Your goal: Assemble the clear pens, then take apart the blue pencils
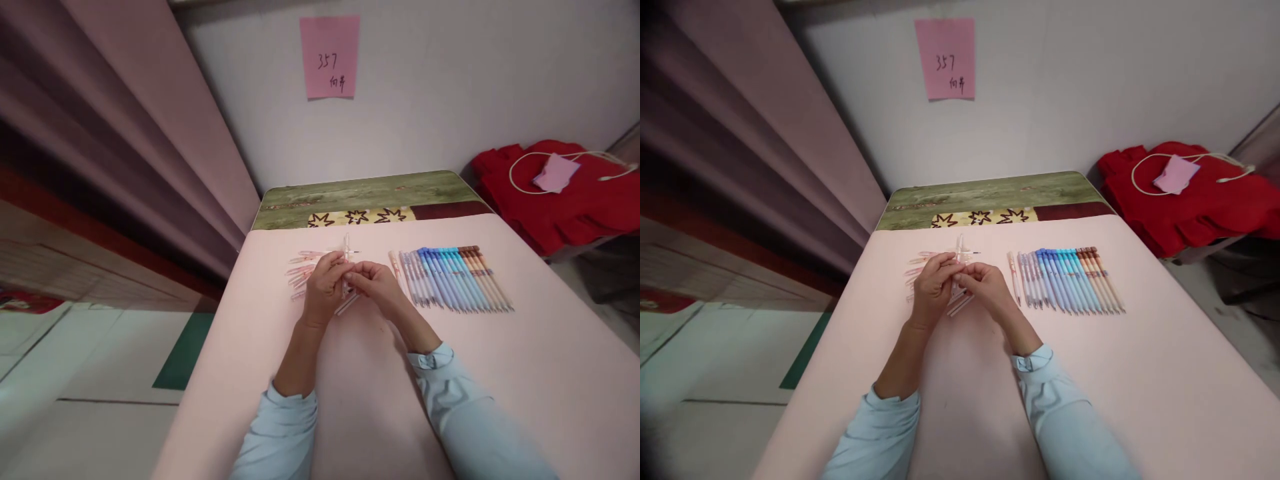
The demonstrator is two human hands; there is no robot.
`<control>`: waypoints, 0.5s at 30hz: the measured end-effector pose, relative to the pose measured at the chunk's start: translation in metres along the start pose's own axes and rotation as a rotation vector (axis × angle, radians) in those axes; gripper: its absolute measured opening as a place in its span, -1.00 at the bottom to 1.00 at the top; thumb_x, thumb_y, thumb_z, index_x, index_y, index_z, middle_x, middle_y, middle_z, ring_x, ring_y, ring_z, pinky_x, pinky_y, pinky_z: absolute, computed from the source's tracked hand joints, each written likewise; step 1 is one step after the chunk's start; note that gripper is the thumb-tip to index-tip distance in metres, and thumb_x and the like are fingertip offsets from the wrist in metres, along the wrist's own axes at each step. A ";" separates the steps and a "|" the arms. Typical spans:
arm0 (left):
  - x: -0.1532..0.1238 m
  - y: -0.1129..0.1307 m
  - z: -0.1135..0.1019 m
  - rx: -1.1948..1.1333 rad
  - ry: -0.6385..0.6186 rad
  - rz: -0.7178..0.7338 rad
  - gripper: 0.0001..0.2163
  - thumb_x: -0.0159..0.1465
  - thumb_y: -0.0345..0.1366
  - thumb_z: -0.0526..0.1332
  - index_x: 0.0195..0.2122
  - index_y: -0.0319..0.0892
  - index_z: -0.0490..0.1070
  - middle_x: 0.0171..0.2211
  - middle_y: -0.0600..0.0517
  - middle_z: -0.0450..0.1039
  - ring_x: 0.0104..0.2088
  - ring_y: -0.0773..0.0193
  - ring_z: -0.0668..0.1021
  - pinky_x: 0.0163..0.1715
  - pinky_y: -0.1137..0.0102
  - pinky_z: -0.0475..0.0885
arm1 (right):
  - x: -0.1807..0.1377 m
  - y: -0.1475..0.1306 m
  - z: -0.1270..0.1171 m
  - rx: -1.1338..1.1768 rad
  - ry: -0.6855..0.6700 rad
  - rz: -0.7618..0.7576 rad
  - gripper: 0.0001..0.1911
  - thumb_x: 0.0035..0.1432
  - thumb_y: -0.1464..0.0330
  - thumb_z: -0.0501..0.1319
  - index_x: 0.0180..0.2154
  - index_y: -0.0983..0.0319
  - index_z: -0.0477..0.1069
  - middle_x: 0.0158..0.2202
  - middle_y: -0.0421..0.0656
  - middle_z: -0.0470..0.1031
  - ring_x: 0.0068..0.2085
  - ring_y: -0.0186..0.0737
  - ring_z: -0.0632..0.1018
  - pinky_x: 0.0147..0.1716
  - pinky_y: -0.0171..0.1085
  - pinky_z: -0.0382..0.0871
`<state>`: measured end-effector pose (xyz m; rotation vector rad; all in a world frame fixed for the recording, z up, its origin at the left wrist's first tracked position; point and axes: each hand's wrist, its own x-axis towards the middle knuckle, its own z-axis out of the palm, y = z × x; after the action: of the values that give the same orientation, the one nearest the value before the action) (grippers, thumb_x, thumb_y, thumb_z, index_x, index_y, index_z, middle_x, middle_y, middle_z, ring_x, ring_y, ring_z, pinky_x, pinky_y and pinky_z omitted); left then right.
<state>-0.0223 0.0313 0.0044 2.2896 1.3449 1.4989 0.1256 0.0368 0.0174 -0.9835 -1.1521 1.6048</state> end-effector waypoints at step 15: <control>0.008 -0.002 -0.010 -0.133 0.210 -0.317 -0.87 0.28 -0.34 0.21 -0.23 -0.17 0.55 -0.22 -0.03 0.54 -0.25 0.29 0.60 -0.26 0.39 0.57 | -0.022 -0.055 -0.099 -1.078 0.325 0.237 -0.90 -0.09 0.31 0.27 -0.53 0.22 0.47 -0.61 -0.20 0.49 -0.53 -0.28 0.47 -0.53 -0.35 0.17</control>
<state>-0.0301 0.0348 0.0143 1.7804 1.5205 1.6926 0.2368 0.0489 0.0482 -2.0278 -1.7243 0.8406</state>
